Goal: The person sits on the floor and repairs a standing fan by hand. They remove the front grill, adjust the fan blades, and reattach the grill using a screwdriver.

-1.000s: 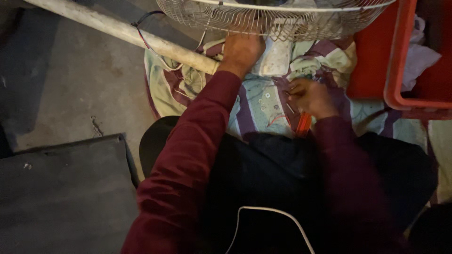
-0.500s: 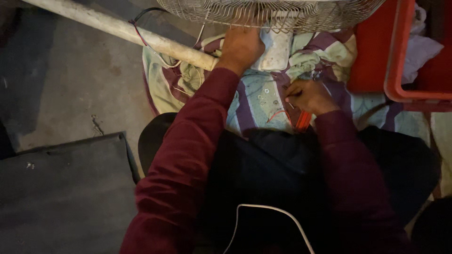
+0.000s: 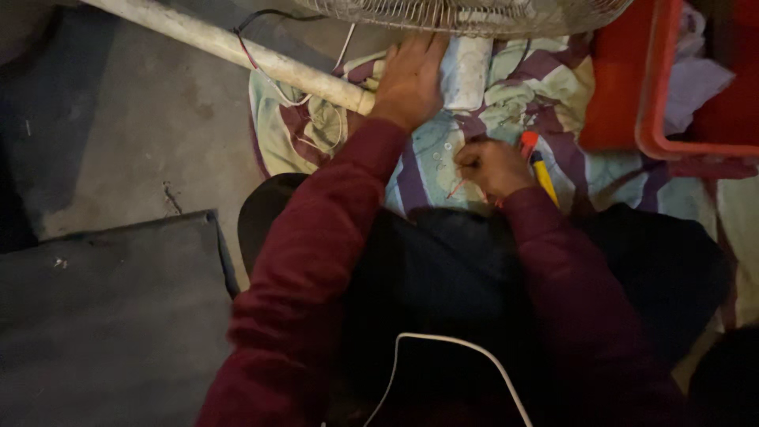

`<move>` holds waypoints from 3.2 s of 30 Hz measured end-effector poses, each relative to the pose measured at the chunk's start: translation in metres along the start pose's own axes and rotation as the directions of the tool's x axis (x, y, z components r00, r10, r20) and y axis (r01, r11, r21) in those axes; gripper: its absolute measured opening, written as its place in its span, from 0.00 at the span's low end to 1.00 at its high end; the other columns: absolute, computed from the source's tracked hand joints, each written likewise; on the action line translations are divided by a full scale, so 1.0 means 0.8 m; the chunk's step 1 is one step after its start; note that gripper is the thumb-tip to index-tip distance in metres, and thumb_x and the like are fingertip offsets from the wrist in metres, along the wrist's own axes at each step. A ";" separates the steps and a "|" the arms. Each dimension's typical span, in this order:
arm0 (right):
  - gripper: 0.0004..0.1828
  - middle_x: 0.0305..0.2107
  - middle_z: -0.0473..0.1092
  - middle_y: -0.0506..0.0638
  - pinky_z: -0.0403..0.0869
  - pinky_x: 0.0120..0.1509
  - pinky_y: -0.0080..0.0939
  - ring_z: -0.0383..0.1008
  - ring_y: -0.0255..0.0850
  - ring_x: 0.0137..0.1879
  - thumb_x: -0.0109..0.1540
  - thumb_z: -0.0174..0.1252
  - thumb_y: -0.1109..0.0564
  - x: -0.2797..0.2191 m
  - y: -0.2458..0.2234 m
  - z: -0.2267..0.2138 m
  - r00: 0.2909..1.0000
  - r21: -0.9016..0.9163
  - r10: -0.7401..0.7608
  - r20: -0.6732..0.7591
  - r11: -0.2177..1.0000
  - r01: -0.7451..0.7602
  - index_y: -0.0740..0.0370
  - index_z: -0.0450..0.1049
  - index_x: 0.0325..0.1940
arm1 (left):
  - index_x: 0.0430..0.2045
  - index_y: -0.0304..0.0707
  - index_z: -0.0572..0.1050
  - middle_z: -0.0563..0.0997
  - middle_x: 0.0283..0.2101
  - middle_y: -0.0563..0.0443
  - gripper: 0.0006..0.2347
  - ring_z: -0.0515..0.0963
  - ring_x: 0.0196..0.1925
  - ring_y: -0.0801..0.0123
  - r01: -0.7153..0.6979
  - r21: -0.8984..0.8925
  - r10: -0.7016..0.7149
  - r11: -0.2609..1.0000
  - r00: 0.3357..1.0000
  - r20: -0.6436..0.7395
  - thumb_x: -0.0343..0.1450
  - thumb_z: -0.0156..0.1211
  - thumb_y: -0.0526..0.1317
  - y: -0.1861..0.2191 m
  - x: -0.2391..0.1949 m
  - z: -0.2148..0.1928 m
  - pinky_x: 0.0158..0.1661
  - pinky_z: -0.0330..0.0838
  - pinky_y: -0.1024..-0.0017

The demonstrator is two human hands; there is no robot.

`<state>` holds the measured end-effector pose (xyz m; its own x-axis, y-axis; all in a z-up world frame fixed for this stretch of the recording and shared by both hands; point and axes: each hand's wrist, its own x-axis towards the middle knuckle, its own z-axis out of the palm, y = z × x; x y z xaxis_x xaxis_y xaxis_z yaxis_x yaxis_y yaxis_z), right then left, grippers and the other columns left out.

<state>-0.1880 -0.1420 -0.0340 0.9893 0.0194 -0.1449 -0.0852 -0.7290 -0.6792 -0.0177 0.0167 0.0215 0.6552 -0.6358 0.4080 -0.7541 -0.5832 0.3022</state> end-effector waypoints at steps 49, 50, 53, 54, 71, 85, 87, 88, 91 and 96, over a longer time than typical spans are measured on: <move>0.08 0.45 0.78 0.58 0.76 0.56 0.48 0.79 0.54 0.51 0.65 0.62 0.63 0.154 -0.105 0.113 0.861 0.021 -0.273 -0.429 0.950 0.312 0.61 0.78 0.49 | 0.67 0.39 0.62 0.54 0.76 0.39 0.31 0.48 0.78 0.42 0.684 0.268 -0.713 0.679 0.527 0.462 0.67 0.53 0.49 -0.265 -0.163 -0.078 0.67 0.51 0.37; 0.08 0.44 0.77 0.59 0.75 0.56 0.49 0.78 0.56 0.51 0.65 0.61 0.63 0.147 -0.105 0.113 0.870 0.007 -0.257 -0.421 0.958 0.287 0.61 0.78 0.49 | 0.66 0.40 0.65 0.56 0.76 0.38 0.28 0.50 0.79 0.42 0.707 0.297 -0.730 0.641 0.443 0.520 0.70 0.50 0.49 -0.258 -0.153 -0.082 0.68 0.55 0.38; 0.08 0.44 0.75 0.60 0.74 0.56 0.53 0.76 0.58 0.52 0.64 0.60 0.62 0.123 -0.097 0.101 0.870 -0.062 -0.232 -0.434 0.972 0.228 0.61 0.77 0.48 | 0.54 0.31 0.74 0.60 0.66 0.20 0.24 0.55 0.71 0.34 0.502 0.323 -0.590 0.802 0.580 0.563 0.65 0.57 0.45 -0.231 -0.120 -0.083 0.57 0.64 0.45; 0.09 0.44 0.75 0.60 0.74 0.56 0.53 0.75 0.59 0.52 0.63 0.60 0.61 0.114 -0.094 0.095 0.861 -0.092 -0.240 -0.448 0.971 0.223 0.61 0.77 0.48 | 0.51 0.34 0.77 0.68 0.62 0.26 0.21 0.64 0.67 0.38 0.473 0.348 -0.583 0.809 0.572 0.577 0.66 0.55 0.45 -0.224 -0.108 -0.080 0.57 0.68 0.47; 0.17 0.46 0.73 0.62 0.71 0.60 0.55 0.72 0.60 0.54 0.53 0.71 0.57 0.020 -0.020 0.069 0.883 -0.169 -0.112 -0.456 0.985 0.038 0.59 0.80 0.46 | 0.44 0.43 0.81 0.79 0.55 0.42 0.13 0.79 0.56 0.49 0.272 0.208 -0.341 0.940 0.696 0.632 0.67 0.56 0.38 -0.039 -0.078 0.048 0.52 0.73 0.49; 0.14 0.42 0.80 0.56 0.77 0.55 0.38 0.81 0.40 0.48 0.57 0.69 0.60 0.024 0.068 0.039 0.921 0.286 0.204 -0.332 0.952 -0.108 0.62 0.82 0.47 | 0.45 0.43 0.80 0.78 0.54 0.43 0.13 0.75 0.59 0.46 -0.127 0.372 -0.166 0.920 0.731 0.662 0.70 0.52 0.42 0.015 -0.092 0.071 0.50 0.73 0.50; 0.15 0.47 0.79 0.52 0.75 0.55 0.37 0.79 0.38 0.50 0.62 0.66 0.59 0.021 0.094 -0.004 0.930 0.297 0.314 -0.193 0.922 -0.250 0.60 0.80 0.53 | 0.43 0.43 0.82 0.81 0.51 0.43 0.12 0.80 0.55 0.49 -0.018 0.233 -0.157 0.972 0.687 0.709 0.70 0.53 0.39 0.035 -0.094 0.080 0.48 0.76 0.51; 0.16 0.48 0.79 0.53 0.75 0.58 0.38 0.79 0.39 0.52 0.61 0.66 0.61 0.014 0.106 -0.027 0.965 0.268 0.166 -0.202 0.957 -0.109 0.62 0.79 0.54 | 0.42 0.43 0.83 0.82 0.50 0.43 0.12 0.82 0.53 0.50 0.042 0.162 -0.149 0.986 0.665 0.732 0.69 0.53 0.38 0.046 -0.098 0.086 0.47 0.78 0.51; 0.18 0.48 0.79 0.54 0.76 0.57 0.40 0.79 0.41 0.52 0.60 0.63 0.64 -0.014 0.129 -0.070 0.989 0.220 0.084 -0.123 0.974 -0.055 0.62 0.79 0.55 | 0.38 0.39 0.84 0.85 0.44 0.39 0.11 0.85 0.47 0.49 0.054 0.096 -0.104 0.994 0.743 0.662 0.68 0.55 0.38 0.073 -0.103 0.106 0.45 0.80 0.53; 0.16 0.44 0.80 0.54 0.77 0.54 0.44 0.81 0.44 0.49 0.58 0.67 0.57 -0.041 0.121 -0.073 0.982 -0.025 0.187 0.004 0.982 -0.187 0.56 0.81 0.51 | 0.34 0.39 0.84 0.84 0.44 0.37 0.10 0.84 0.47 0.45 0.166 0.030 -0.148 0.986 0.762 0.631 0.65 0.57 0.37 0.078 -0.107 0.127 0.46 0.79 0.52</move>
<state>-0.2218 -0.2530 -0.0531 0.9553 -0.1144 -0.2725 -0.2656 -0.7365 -0.6221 -0.1162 -0.0164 -0.0820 0.6396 -0.7170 -0.2772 -0.6327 -0.6958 0.3398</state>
